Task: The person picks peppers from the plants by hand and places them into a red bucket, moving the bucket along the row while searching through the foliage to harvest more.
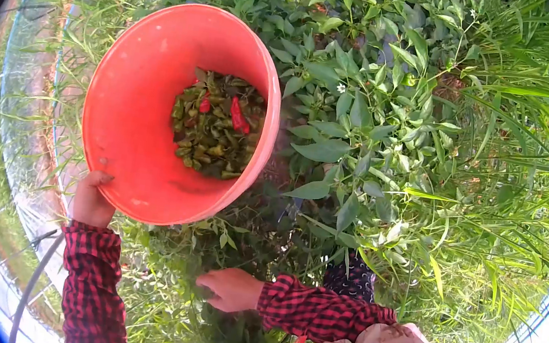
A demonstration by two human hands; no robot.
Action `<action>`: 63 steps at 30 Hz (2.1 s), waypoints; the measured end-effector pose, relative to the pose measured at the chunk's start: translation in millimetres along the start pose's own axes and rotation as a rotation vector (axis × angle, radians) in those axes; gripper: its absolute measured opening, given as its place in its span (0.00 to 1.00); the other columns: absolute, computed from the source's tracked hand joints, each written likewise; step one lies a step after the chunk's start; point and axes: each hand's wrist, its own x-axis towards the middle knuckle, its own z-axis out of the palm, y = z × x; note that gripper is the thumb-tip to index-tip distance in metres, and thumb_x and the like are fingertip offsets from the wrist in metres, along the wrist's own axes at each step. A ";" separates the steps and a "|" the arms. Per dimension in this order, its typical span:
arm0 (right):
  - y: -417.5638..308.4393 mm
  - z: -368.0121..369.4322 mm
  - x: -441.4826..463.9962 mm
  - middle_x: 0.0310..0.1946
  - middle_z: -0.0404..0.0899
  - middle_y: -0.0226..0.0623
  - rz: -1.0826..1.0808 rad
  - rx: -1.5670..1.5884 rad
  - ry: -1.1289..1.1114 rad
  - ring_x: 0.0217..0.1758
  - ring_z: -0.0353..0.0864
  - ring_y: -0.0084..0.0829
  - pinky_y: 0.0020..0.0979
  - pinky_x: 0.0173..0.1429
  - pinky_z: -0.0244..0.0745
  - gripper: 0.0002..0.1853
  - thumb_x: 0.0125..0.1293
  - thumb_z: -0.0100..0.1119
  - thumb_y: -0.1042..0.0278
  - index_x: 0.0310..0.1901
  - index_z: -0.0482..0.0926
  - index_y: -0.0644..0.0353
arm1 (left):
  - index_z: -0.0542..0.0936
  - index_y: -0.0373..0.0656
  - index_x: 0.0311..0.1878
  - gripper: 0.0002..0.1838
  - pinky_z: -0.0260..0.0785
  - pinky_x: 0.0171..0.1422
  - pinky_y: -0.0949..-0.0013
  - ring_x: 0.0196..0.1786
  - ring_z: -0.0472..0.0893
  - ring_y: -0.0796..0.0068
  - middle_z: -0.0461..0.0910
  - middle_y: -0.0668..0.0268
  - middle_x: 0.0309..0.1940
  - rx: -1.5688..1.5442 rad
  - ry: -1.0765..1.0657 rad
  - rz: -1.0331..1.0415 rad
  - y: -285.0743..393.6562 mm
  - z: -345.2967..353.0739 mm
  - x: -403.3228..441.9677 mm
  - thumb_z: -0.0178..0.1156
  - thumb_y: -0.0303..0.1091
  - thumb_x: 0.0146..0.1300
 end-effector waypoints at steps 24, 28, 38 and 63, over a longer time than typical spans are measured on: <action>2.9 -1.8 2.6 0.34 0.77 0.46 0.131 -0.179 -0.098 0.41 0.77 0.47 0.45 0.44 0.71 0.20 0.51 0.60 0.62 0.45 0.72 0.61 | 0.64 0.36 0.56 0.24 0.62 0.62 0.42 0.53 0.73 0.46 0.71 0.50 0.52 -0.092 0.225 0.105 48.7 -13.2 -33.9 0.50 0.25 0.54; 8.3 1.8 1.2 0.34 0.77 0.46 0.115 -0.158 -0.102 0.41 0.77 0.47 0.45 0.44 0.71 0.21 0.51 0.60 0.62 0.47 0.71 0.61 | 0.63 0.35 0.55 0.20 0.60 0.63 0.41 0.56 0.70 0.46 0.69 0.49 0.52 -0.236 0.288 0.098 27.2 -2.9 48.9 0.48 0.25 0.58; 17.4 2.1 -1.0 0.37 0.76 0.42 0.134 -0.099 -0.063 0.41 0.76 0.46 0.44 0.44 0.70 0.22 0.53 0.59 0.60 0.48 0.71 0.59 | 0.66 0.29 0.57 0.38 0.67 0.53 0.55 0.53 0.73 0.49 0.74 0.45 0.48 1.354 0.952 0.931 -2.8 4.8 124.2 0.61 0.51 0.51; -21.1 -168.3 48.6 0.47 0.67 0.43 0.068 -0.547 0.707 0.53 0.66 0.46 0.39 0.56 0.63 0.25 0.47 0.63 0.69 0.49 0.70 0.60 | 0.80 0.35 0.35 0.18 0.73 0.41 0.58 0.35 0.80 0.53 0.80 0.49 0.29 1.747 0.108 0.484 -5.3 138.1 133.5 0.65 0.42 0.49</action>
